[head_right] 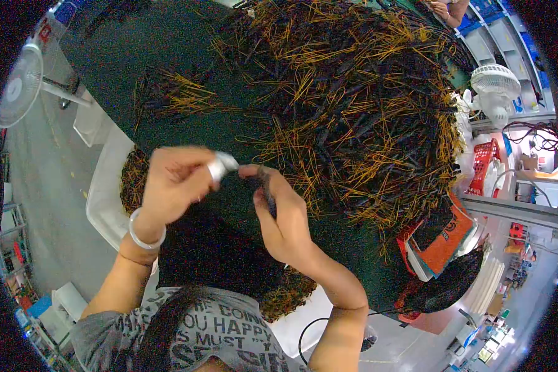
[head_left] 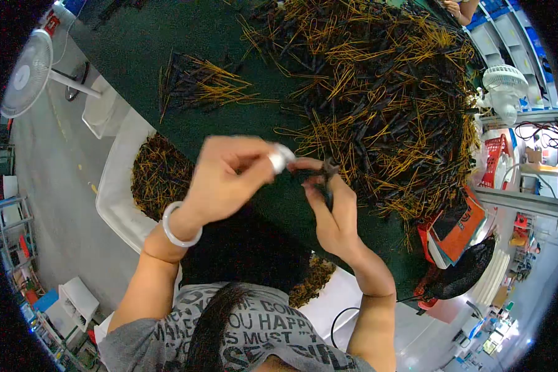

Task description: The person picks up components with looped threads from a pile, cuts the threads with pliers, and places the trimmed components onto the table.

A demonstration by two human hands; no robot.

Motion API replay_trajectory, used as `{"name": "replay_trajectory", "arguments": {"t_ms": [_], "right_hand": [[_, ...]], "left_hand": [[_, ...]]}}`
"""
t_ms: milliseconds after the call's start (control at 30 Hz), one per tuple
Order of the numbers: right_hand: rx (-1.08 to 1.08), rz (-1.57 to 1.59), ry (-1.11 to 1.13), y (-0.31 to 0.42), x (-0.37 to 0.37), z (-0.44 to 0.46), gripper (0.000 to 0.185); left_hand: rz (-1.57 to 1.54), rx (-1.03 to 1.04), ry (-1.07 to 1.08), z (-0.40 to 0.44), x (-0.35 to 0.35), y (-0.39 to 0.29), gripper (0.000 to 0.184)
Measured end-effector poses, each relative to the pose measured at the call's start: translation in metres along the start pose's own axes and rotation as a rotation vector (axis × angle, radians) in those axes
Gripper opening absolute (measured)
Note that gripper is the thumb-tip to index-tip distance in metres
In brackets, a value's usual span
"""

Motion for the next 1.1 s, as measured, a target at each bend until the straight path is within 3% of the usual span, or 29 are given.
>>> {"name": "replay_trajectory", "arguments": {"t_ms": [67,100,133,233,300,333,400,467,533,767,833,1000,1100], "right_hand": [[-0.006,0.040,-0.037,-0.002,-0.004,0.002,0.031],[-0.007,0.042,-0.039,-0.003,-0.005,0.002,0.031],[-0.034,0.044,-0.042,-0.003,-0.005,0.002,0.030],[-0.021,0.066,-0.028,0.000,-0.003,0.002,0.028],[0.023,0.084,-0.008,0.000,0.000,0.002,0.027],[0.032,0.064,-0.003,0.000,0.000,0.002,0.028],[0.040,0.041,0.005,-0.001,0.001,0.002,0.028],[0.001,0.025,-0.005,-0.001,-0.001,0.003,0.029],[-0.005,0.019,-0.008,0.001,-0.001,0.003,0.029],[0.027,-0.016,0.001,0.004,-0.004,0.003,0.029],[0.042,-0.020,0.005,0.004,-0.005,0.003,0.028],[0.020,-0.011,-0.012,0.006,-0.004,0.003,0.027],[0.013,-0.014,0.000,0.004,-0.004,0.003,0.028]], "left_hand": [[0.467,0.399,-0.267,0.014,-0.031,-0.015,0.012],[0.532,0.444,-0.360,0.020,-0.045,-0.012,0.013],[0.588,0.319,-0.406,0.030,-0.057,-0.006,0.015],[0.652,0.423,-0.368,0.050,-0.065,0.014,0.022],[0.864,0.491,-0.354,0.055,-0.052,0.016,0.032],[0.844,0.397,-0.233,0.059,-0.045,0.027,0.036],[0.981,0.582,-0.167,0.065,-0.032,0.040,0.031],[0.995,0.594,-0.108,0.072,-0.024,0.045,0.025],[1.238,0.593,-0.063,0.080,-0.014,0.050,0.020],[1.242,0.689,-0.051,0.086,-0.001,0.048,0.025],[1.118,0.596,-0.046,0.088,-0.003,0.047,0.035],[0.978,0.556,0.045,0.101,0.015,0.046,0.042],[1.073,0.712,0.079,0.104,0.028,0.044,0.047]]}}
Point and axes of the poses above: each hand's wrist, its own z-axis towards the middle knuckle, its own x-axis out of the palm, y = z × x, the point moved 7 cm from there along z, towards the middle knuckle, and after that the axes turned 6 degrees about -y, right-handed, at the moved point
